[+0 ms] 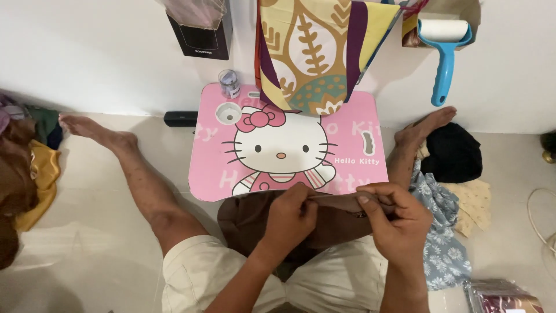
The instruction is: A person sitting on the floor unfolds and then carefully folds a brown piece of fabric on a small table.
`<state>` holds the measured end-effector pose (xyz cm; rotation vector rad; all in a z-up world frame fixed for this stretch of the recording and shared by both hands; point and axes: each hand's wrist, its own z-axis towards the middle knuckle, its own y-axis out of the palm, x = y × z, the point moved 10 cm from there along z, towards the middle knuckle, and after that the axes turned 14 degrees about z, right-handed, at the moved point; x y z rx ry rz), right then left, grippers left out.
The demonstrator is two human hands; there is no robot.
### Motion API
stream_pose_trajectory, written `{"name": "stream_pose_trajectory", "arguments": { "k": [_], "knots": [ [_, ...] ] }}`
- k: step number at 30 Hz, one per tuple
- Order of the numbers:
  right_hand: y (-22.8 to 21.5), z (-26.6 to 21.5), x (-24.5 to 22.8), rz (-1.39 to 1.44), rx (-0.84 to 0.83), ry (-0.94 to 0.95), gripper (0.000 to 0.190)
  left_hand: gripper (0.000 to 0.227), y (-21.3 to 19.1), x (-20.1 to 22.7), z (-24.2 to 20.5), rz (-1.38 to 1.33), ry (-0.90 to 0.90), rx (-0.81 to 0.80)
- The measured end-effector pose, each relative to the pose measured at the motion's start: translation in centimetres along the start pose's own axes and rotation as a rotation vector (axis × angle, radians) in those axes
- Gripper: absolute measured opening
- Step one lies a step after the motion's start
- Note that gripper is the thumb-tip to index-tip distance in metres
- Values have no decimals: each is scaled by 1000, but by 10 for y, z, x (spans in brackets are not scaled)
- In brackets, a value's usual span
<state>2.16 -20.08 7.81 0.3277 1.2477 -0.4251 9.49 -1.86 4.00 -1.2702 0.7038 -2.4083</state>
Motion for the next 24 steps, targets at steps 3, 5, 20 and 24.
{"name": "stream_pose_trajectory", "arguments": {
  "k": [3, 5, 20, 24],
  "knots": [
    [-14, 4, -1, 41, -14, -15, 18, 10, 2, -33, 0, -298, -161, -121],
    [-38, 8, -11, -55, 83, -118, 17, 11, 21, -38, -9, -581, -230, -406],
    [-192, 63, -26, 146, 475, -302, 23, 26, -87, -158, -8, -319, -293, -442],
    [-206, 60, -8, 137, 388, -330, 36, 39, -126, -206, -6, -217, -322, -318]
  ]
}}
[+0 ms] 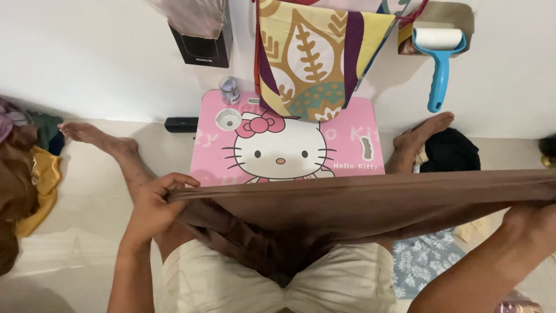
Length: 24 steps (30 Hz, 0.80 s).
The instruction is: A person sitting on the floor unfolds and then carefully folds a brown piece of fabric on a small table.
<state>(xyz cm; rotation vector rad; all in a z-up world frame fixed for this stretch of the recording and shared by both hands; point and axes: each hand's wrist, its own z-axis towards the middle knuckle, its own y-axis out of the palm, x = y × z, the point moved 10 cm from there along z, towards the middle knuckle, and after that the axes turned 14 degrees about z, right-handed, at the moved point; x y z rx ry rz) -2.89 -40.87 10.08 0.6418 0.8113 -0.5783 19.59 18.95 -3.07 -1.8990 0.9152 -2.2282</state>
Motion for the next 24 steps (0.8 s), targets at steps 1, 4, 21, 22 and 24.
{"name": "stream_pose_trajectory", "arguments": {
  "k": [1, 4, 21, 22, 24],
  "knots": [
    [0, -1, 4, 4, -39, -17, 44, 40, -6, 2, 0, 3, 1, 65],
    [28, -27, 37, 88, -95, 64, 38, 48, 18, 40, 5, 14, 4, 115],
    [177, -128, 66, -53, -391, 194, 12, 24, 89, 43, 19, 525, -90, -207],
    [164, -122, 69, -62, -343, 208, 12, 19, 73, 39, 20, 619, -106, -59],
    [154, -116, 70, -68, -300, 223, 12, 13, 54, 40, 21, 712, -124, 94]
  ]
}}
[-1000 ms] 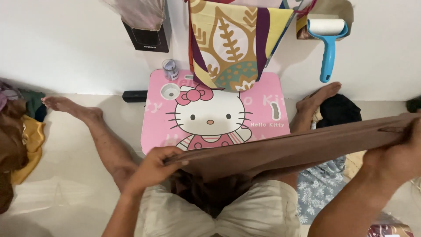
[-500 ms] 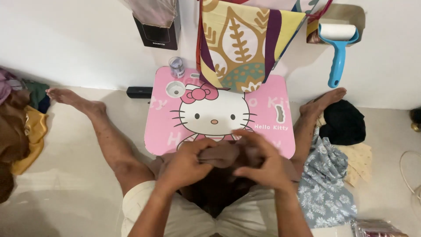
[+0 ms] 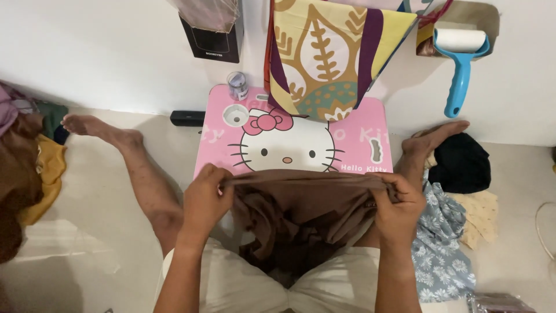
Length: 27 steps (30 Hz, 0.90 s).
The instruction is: A person sitting on the floor unfolds and then carefully folds a brown piece of fabric on a small table.
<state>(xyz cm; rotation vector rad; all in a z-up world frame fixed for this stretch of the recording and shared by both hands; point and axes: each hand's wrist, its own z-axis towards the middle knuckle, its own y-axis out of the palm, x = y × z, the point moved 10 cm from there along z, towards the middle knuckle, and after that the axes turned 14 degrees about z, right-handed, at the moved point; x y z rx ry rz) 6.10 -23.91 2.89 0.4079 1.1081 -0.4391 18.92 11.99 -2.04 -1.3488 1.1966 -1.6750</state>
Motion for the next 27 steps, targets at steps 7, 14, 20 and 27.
{"name": "stream_pose_trajectory", "arguments": {
  "k": [7, 14, 20, 27],
  "knots": [
    [-15, 29, -14, -21, 8, -53, 7, 17, -36, 1, 8, -589, 76, 157],
    [-22, 56, -34, -43, -24, -58, 9, 24, -85, 15, 27, 34, 266, 44],
    [13, 59, -63, -73, -176, -39, 7, 26, -121, 15, 28, 350, 157, -44],
    [25, 67, -69, -37, -235, 56, 10, 30, -117, -24, 53, 121, 144, -112]
  ]
}}
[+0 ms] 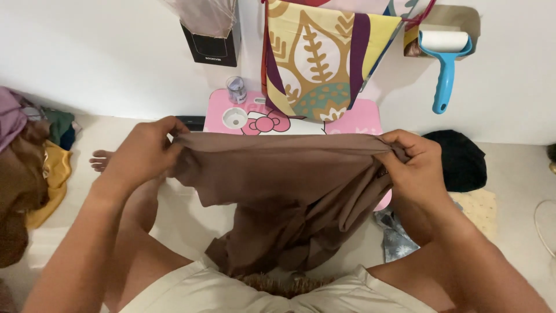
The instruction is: A person sitting on the floor unfolds and then carefully folds a brown piece of fabric on a small table.
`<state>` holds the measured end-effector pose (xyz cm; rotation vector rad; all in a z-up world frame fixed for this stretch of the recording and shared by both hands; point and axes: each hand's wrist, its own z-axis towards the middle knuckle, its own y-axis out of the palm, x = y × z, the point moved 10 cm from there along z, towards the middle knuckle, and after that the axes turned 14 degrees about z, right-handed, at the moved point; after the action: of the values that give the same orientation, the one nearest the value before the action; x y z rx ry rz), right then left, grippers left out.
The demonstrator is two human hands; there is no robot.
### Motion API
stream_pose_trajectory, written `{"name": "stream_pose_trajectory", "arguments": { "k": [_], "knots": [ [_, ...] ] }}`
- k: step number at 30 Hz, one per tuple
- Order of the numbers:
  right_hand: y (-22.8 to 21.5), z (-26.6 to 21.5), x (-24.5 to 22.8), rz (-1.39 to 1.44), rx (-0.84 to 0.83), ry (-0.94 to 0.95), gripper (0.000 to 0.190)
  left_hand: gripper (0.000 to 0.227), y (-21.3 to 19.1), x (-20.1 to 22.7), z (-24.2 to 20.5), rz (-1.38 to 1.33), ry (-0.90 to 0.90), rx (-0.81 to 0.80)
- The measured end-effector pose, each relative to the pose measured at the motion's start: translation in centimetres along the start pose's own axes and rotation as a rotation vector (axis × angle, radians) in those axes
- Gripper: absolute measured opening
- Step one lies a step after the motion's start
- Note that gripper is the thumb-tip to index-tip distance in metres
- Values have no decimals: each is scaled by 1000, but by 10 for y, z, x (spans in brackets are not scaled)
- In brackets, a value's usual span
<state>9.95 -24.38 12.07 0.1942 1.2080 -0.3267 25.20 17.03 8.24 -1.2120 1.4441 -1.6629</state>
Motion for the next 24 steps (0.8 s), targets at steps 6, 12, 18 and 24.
{"name": "stream_pose_trajectory", "arguments": {
  "k": [6, 12, 18, 24],
  "knots": [
    [22, 16, -15, -284, -298, 82, 10, 26, -40, -4, 3, -26, -21, 62],
    [41, 26, -27, -314, -330, 65, 10, 37, -59, -9, 17, 83, 78, 256],
    [135, -44, -83, 34, -886, 131, 8, 36, -66, -1, 39, 248, 60, 475],
    [177, -82, -88, -101, -1407, -100, 13, 59, -92, 99, 49, -357, 283, 335]
  ]
}}
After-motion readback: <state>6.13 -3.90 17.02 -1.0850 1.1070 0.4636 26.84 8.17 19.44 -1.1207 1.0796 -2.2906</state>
